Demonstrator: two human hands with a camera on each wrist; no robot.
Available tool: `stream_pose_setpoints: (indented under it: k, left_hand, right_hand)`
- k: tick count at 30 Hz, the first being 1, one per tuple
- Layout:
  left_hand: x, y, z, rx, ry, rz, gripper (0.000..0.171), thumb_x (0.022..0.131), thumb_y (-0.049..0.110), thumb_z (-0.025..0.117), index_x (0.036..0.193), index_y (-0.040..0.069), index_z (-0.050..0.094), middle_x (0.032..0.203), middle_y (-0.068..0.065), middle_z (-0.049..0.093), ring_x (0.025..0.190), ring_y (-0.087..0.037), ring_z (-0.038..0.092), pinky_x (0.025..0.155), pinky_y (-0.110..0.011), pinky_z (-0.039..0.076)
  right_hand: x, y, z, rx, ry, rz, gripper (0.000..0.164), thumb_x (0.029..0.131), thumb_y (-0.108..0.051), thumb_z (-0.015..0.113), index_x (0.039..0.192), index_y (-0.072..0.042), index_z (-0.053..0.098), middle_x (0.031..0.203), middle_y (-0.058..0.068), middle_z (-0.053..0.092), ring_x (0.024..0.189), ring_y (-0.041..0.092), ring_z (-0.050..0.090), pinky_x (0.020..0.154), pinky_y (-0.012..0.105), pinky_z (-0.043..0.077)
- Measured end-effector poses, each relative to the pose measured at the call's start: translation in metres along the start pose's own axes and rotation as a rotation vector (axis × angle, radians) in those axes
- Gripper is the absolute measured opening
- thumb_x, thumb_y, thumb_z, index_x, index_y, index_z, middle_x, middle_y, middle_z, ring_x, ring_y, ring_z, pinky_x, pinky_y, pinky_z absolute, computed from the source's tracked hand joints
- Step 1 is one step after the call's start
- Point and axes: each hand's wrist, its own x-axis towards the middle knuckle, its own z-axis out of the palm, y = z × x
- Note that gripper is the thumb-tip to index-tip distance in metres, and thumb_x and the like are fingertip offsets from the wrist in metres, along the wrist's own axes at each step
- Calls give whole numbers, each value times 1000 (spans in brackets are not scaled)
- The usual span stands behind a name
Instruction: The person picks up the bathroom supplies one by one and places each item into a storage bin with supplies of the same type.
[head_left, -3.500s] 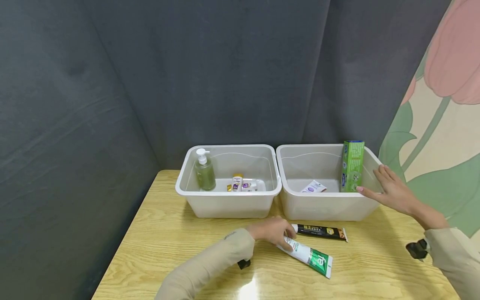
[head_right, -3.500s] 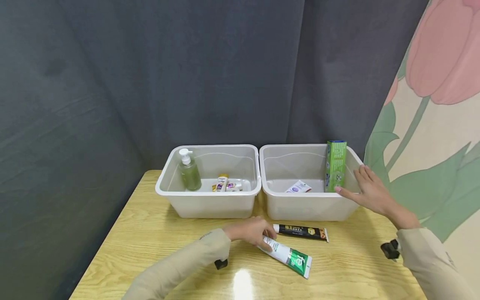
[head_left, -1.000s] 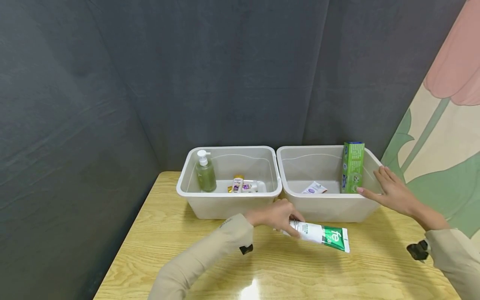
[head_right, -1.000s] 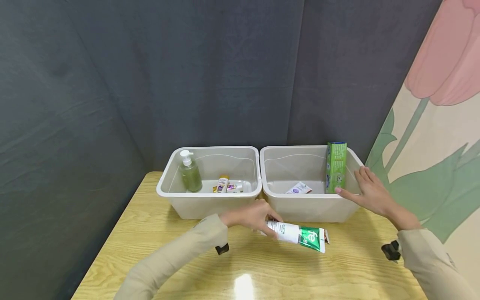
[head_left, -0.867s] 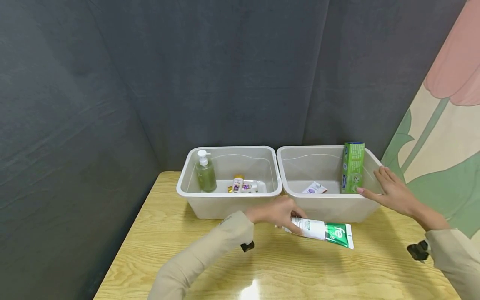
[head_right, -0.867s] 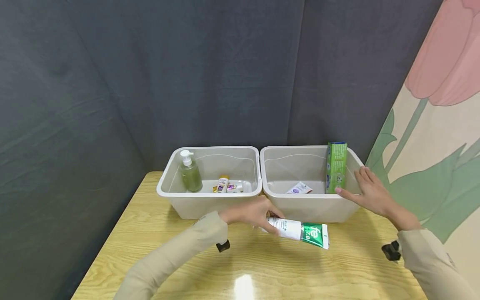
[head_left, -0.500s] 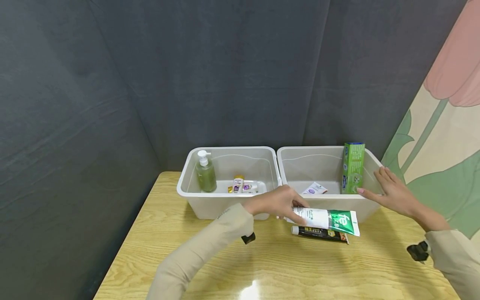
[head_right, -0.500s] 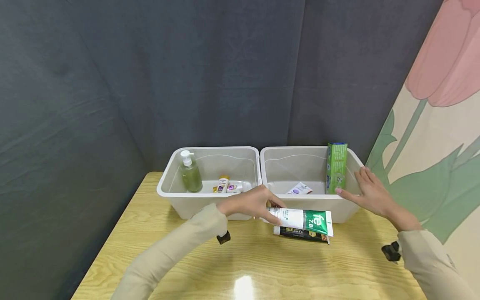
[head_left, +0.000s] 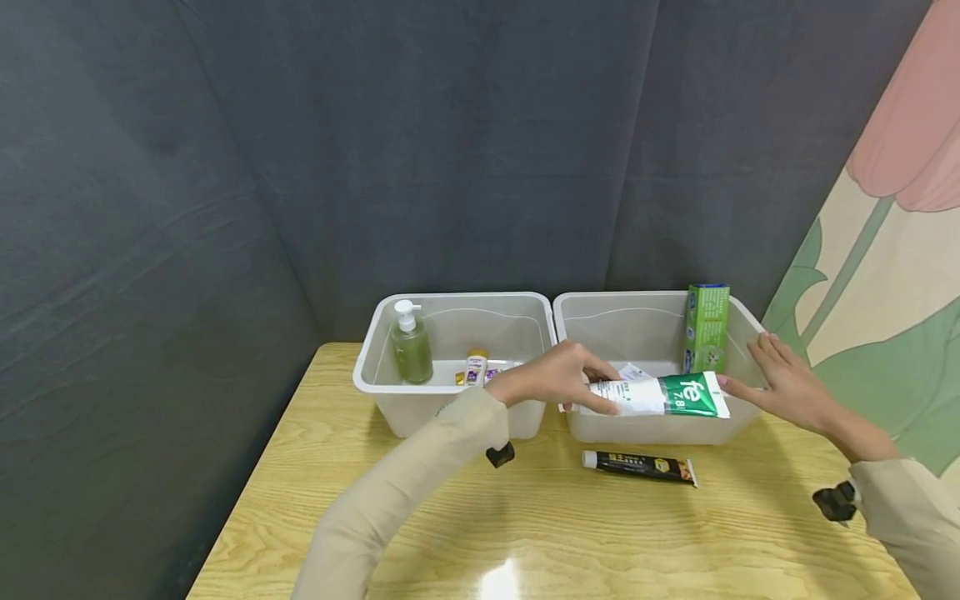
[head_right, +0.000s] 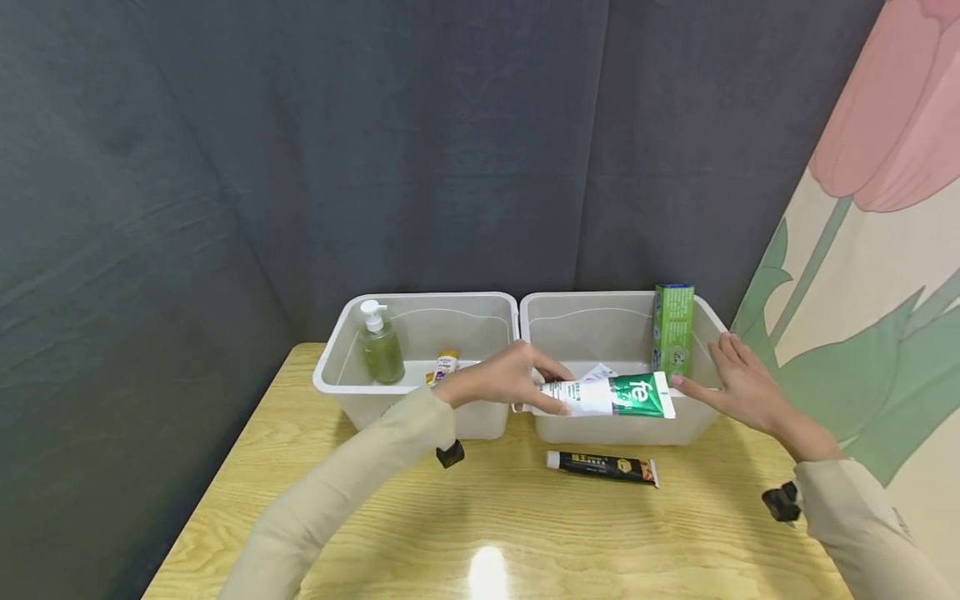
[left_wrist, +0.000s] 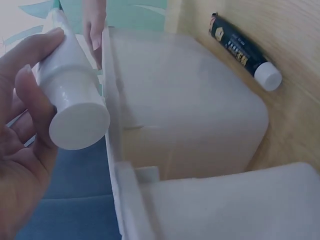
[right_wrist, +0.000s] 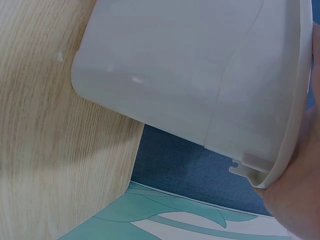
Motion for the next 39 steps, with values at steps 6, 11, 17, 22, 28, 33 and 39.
stream_pose_setpoints:
  k: [6, 11, 17, 22, 28, 33, 39]
  left_hand:
    - [10, 2, -7, 3, 43, 0, 43, 82, 23, 83, 121, 7, 72, 100, 7, 71, 45, -13, 54, 48, -34, 53]
    - [20, 1, -10, 8, 46, 7, 39, 83, 24, 82, 118, 9, 74, 89, 12, 70, 52, -13, 58, 49, -35, 53]
    - [30, 5, -15, 12, 63, 20, 35, 84, 24, 81, 115, 10, 75, 87, 13, 70, 58, -10, 62, 49, -34, 53]
    - [39, 9, -18, 15, 94, 15, 34, 85, 22, 81, 115, 9, 74, 86, 11, 71, 62, -10, 63, 52, -33, 54]
    - [51, 5, -19, 7, 135, -5, 32, 84, 20, 81, 113, 7, 75, 83, 11, 70, 61, -7, 62, 52, -32, 54]
    - [58, 0, -17, -22, 170, -38, 34, 84, 20, 82, 114, 6, 75, 88, 9, 71, 66, -6, 64, 53, -32, 54]
    - [65, -7, -12, -63, 213, -73, 31, 84, 18, 81, 112, 5, 75, 90, 5, 71, 65, -8, 63, 53, -29, 54]
  right_hand:
    - [1, 1, 1, -23, 11, -13, 85, 98, -36, 56, 143, 26, 19, 147, 49, 6, 143, 54, -4, 114, 61, -4]
    - [1, 3, 3, -63, 35, -55, 82, 99, -34, 56, 141, 28, 20, 145, 50, 10, 142, 55, -2, 116, 56, -4]
    - [0, 2, 2, -21, 19, -41, 88, 96, -35, 61, 144, 25, 18, 148, 48, 6, 143, 53, -4, 114, 60, -4]
    - [1, 0, -1, 10, -8, -5, 90, 97, -37, 60, 146, 22, 14, 150, 46, 1, 144, 51, -9, 113, 62, -6]
    - [1, 0, -1, 7, 8, -4, 91, 96, -38, 60, 146, 22, 14, 150, 46, 1, 144, 51, -8, 113, 61, -6]
    - [1, 1, -1, 11, 5, -1, 92, 96, -38, 60, 147, 21, 12, 150, 45, -1, 144, 50, -9, 113, 60, -7]
    - [0, 2, -1, 10, 0, 2, 91, 96, -38, 60, 146, 22, 13, 150, 46, -1, 144, 51, -9, 113, 62, -6]
